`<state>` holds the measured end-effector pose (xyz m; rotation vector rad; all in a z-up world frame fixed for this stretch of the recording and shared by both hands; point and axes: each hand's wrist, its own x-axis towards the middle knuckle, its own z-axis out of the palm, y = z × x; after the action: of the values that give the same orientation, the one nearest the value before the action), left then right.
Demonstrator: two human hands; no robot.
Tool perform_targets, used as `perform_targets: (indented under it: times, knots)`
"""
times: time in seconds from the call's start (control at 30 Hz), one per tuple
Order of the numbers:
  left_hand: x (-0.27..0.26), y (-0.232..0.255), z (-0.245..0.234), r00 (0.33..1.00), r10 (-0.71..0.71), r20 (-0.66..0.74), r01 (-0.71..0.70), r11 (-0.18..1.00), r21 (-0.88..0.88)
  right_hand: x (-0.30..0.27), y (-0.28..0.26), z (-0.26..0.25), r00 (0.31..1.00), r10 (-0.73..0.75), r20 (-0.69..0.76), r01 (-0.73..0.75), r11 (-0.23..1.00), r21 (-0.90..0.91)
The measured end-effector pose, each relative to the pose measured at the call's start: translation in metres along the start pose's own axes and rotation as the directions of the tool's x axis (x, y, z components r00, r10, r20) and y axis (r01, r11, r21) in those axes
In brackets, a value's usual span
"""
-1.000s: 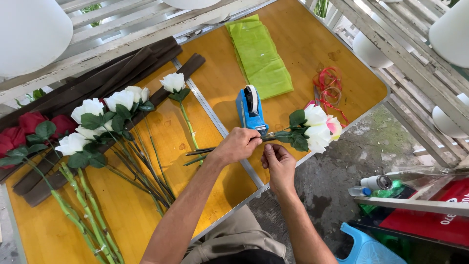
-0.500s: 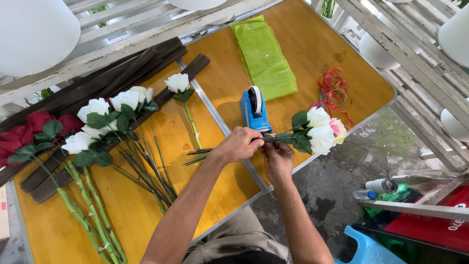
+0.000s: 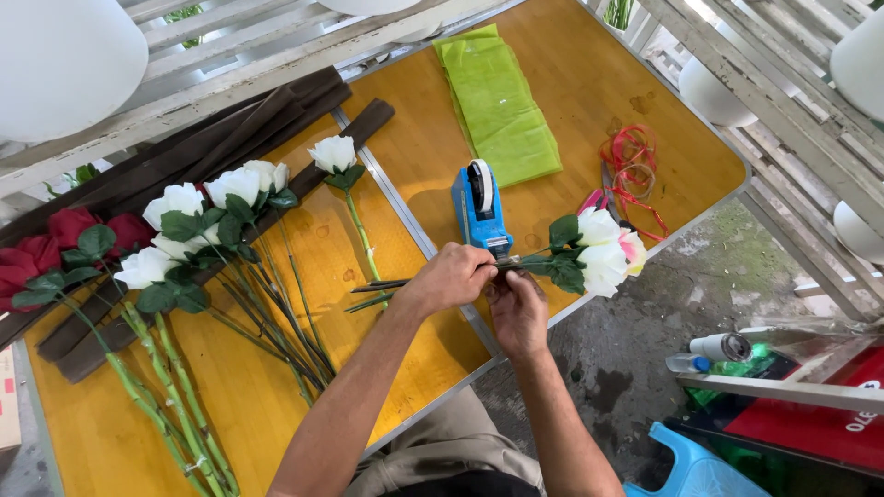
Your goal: The person arranges artificial roses on a wooden table, grouping white and pink flowers together. They use a tape dispenser to secure the stems with tape, then trim the excess tape with scissors.
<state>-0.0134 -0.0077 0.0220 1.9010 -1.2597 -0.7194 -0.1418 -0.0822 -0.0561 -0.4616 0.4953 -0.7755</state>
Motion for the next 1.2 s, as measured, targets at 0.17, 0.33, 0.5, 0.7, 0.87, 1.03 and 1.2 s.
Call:
perform_targets:
  times: [0.17, 0.33, 0.5, 0.7, 0.87, 1.03, 1.2]
  knots:
    - [-0.002, 0.002, 0.002, 1.0, 0.001, -0.006, -0.001, 1.0, 0.02, -0.008, -0.002, 0.016, 1.0, -0.017, 0.018, 0.017, 0.999, -0.04]
    - [-0.009, 0.002, 0.002, 0.997, 0.066, -0.028, -0.061, 0.986, 0.158, -0.003, 0.003, 0.008, 0.999, -0.02, 0.039, 0.022, 0.998, -0.056]
    - [-0.008, -0.011, 0.015, 0.979, 0.187, -0.084, -0.144, 0.92, 0.366, 0.0, 0.001, -0.005, 0.999, -0.051, -0.007, 0.051, 0.998, -0.023]
    - [-0.009, -0.028, 0.037, 0.85, 0.49, -0.191, -0.231, 0.674, 0.702, 0.001, -0.002, 0.012, 0.996, -0.02, -0.092, 0.019, 1.0, -0.007]
    - [-0.015, -0.023, 0.042, 0.808, 0.543, -0.226, -0.23, 0.645, 0.729, 0.017, 0.012, 0.002, 0.995, -0.024, -0.098, 0.027, 0.999, 0.029]
    - [-0.021, -0.022, 0.046, 0.77, 0.6, -0.216, -0.238, 0.585, 0.775, 0.02, 0.015, 0.009, 0.979, -0.068, -0.194, 0.076, 0.996, 0.039]
    - [-0.029, -0.003, 0.036, 0.835, 0.481, -0.266, -0.21, 0.726, 0.654, 0.013, 0.011, 0.026, 0.952, -0.075, -0.297, 0.082, 0.997, 0.013]
